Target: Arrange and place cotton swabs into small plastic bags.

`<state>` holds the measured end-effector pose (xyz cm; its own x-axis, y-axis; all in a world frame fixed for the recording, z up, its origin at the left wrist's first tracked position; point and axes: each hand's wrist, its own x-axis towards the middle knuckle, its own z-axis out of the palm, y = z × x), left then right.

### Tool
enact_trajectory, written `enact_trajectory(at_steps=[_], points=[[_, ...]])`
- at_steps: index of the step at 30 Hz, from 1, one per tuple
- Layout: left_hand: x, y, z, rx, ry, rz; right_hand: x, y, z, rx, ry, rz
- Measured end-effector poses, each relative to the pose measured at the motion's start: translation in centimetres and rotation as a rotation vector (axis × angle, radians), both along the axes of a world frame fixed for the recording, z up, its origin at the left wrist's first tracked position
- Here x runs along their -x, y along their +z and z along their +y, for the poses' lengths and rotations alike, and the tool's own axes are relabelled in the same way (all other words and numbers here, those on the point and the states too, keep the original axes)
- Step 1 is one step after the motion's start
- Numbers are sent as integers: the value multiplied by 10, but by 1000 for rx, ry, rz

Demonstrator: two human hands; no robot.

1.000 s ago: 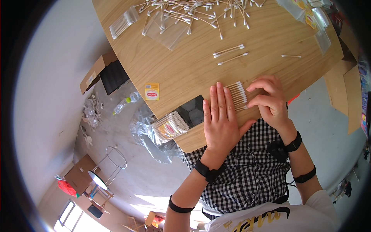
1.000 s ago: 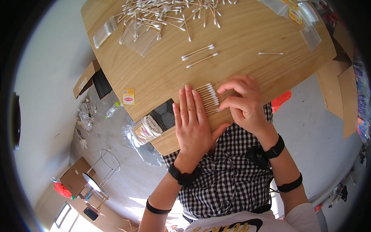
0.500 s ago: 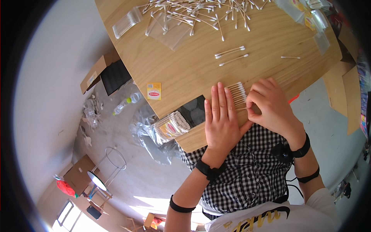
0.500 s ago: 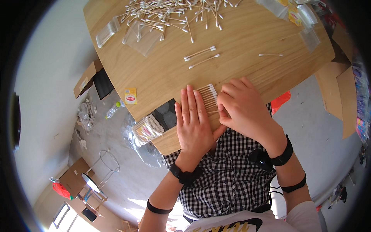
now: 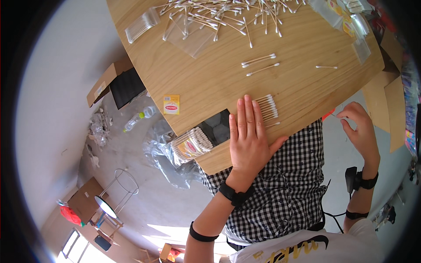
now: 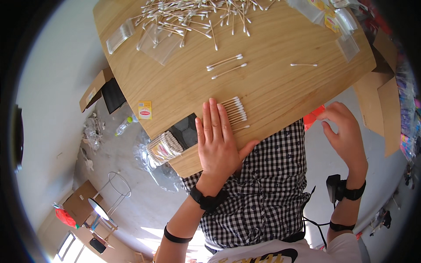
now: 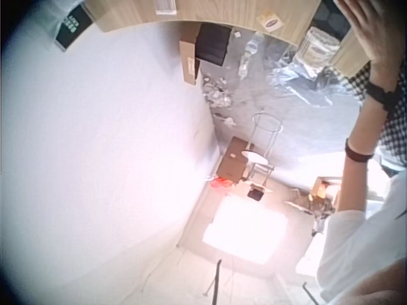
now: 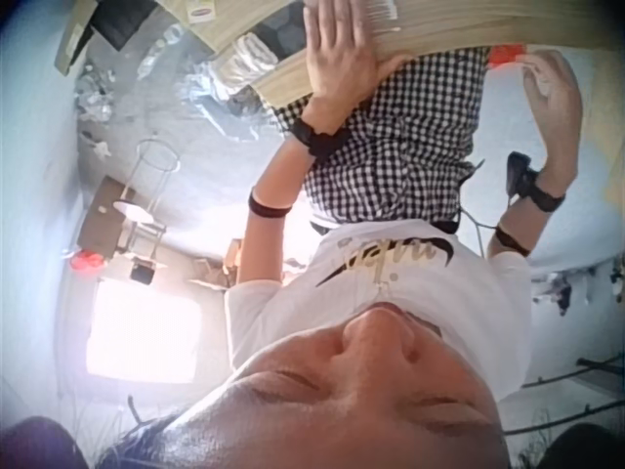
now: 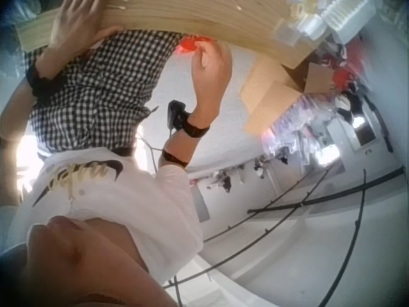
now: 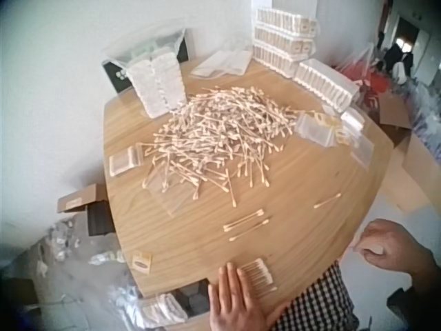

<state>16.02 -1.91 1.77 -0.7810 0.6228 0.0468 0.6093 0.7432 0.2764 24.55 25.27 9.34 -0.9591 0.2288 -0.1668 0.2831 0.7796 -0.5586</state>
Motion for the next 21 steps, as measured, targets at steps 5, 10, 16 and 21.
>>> enact_trajectory(at_steps=[5,10,16,21], points=[[1,0,0,-1,4,2,44,-37,-74,221,146,267],[0,2,1,11,6,5,59,-56,-88,306,243,348],[0,2,0,7,5,2,59,-54,-85,300,300,337],[1,2,1,-4,1,2,60,-55,-88,352,150,324]])
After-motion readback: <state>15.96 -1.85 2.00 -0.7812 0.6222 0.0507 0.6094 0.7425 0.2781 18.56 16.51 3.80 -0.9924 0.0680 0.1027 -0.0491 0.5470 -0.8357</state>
